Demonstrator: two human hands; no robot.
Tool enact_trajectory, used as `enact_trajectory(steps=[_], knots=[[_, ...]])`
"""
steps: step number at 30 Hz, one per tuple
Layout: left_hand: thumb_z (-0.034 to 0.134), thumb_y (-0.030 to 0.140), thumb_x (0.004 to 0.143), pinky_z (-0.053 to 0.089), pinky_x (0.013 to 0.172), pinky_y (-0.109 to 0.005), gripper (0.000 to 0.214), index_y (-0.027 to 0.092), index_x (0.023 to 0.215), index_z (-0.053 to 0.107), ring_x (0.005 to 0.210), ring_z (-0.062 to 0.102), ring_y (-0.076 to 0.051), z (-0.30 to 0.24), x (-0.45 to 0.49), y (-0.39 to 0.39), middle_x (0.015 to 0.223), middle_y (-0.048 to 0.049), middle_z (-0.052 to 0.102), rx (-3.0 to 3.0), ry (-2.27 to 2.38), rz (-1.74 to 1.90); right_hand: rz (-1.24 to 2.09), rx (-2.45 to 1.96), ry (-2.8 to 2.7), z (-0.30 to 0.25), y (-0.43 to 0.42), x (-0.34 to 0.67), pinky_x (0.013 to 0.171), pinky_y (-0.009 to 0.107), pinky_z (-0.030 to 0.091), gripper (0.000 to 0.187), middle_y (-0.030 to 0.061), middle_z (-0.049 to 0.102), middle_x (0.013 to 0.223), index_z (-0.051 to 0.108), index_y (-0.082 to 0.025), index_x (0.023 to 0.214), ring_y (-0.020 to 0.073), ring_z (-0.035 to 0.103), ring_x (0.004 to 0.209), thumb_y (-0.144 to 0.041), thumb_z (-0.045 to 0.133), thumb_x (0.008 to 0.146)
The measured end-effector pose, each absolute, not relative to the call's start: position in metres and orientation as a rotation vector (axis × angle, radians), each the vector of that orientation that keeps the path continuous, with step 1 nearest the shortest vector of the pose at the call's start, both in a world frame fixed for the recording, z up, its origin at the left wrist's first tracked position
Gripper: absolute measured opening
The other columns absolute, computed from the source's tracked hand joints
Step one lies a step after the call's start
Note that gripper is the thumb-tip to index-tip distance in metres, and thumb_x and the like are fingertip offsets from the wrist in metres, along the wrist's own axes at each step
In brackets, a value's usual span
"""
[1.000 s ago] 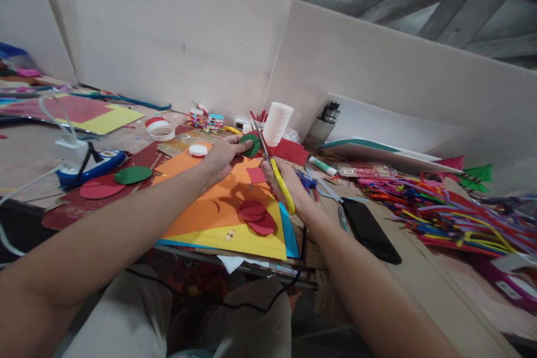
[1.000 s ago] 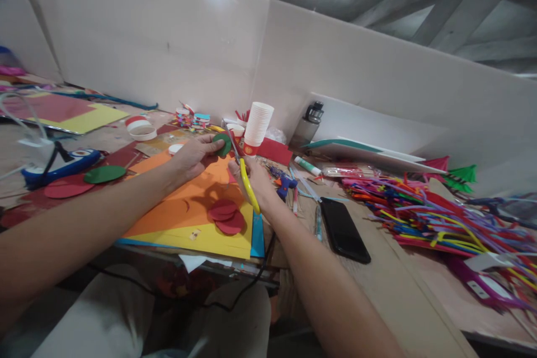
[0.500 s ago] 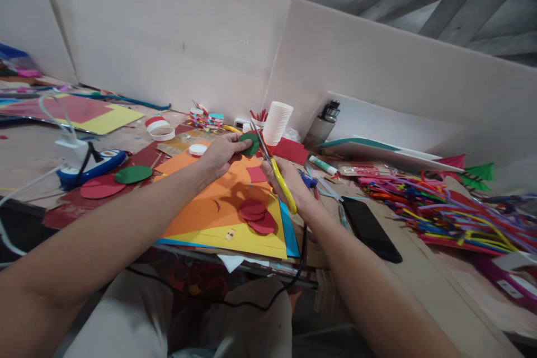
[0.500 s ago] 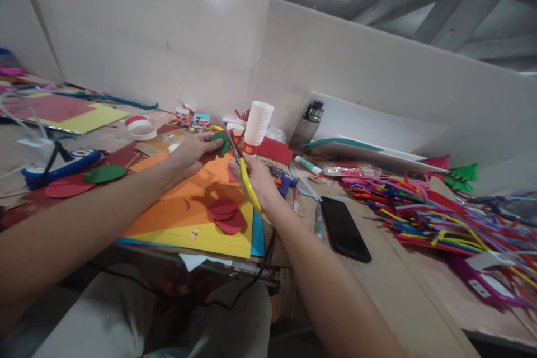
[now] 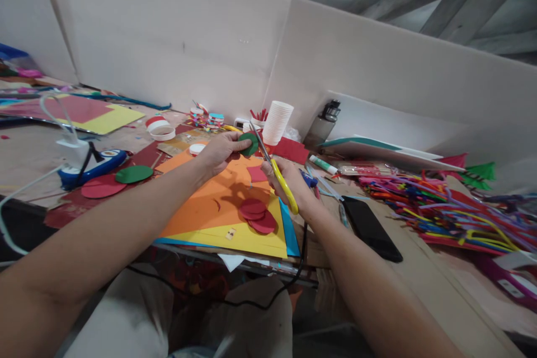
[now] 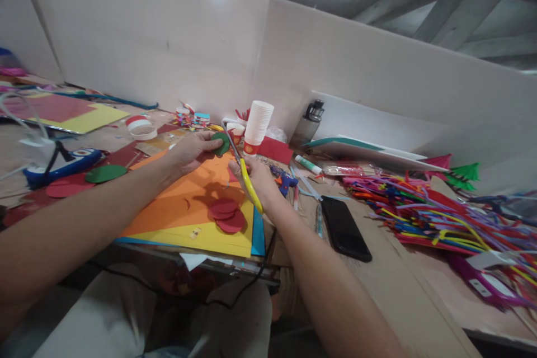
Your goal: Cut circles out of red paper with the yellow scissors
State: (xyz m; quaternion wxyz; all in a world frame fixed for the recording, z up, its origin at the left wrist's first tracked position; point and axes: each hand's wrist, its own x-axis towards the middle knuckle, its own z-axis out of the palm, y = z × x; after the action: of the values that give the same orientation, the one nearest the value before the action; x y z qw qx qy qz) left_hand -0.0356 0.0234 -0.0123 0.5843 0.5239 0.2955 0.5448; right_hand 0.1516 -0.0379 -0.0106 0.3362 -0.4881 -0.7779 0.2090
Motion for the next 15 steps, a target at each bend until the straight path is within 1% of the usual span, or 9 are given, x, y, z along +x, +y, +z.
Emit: enact_trajectory(steps=[7, 15], knots=[[0.081, 0.028, 0.058, 0.029, 0.048, -0.021, 0.024, 0.013, 0.067, 0.065, 0.054, 0.053, -0.009, -0.0106, -0.041, 0.0262, 0.061, -0.0026, 0.064, 1.263, 0.721, 1.231, 0.511, -1.277, -2.037, -0.0117, -0.0374, 0.1518, 0.053, 0.023, 0.033, 0.047, -0.0021, 0.046, 0.058, 0.045, -0.02, 0.071, 0.0116, 0.044, 0.055, -0.064, 0.042, 0.087], [0.08, 0.027, 0.06, 0.025, 0.047, -0.021, 0.022, 0.013, 0.068, 0.064, 0.052, 0.05, -0.008, -0.0072, -0.0445, 0.024, 0.061, -0.0029, 0.062, 1.309, 0.76, 1.18, 0.544, -1.29, -2.029, -0.0102, -0.0373, 0.153, 0.055, 0.024, 0.035, 0.045, -0.0016, 0.048, 0.056, 0.051, -0.019, 0.07, 0.0124, 0.046, 0.056, -0.061, 0.048, 0.085]])
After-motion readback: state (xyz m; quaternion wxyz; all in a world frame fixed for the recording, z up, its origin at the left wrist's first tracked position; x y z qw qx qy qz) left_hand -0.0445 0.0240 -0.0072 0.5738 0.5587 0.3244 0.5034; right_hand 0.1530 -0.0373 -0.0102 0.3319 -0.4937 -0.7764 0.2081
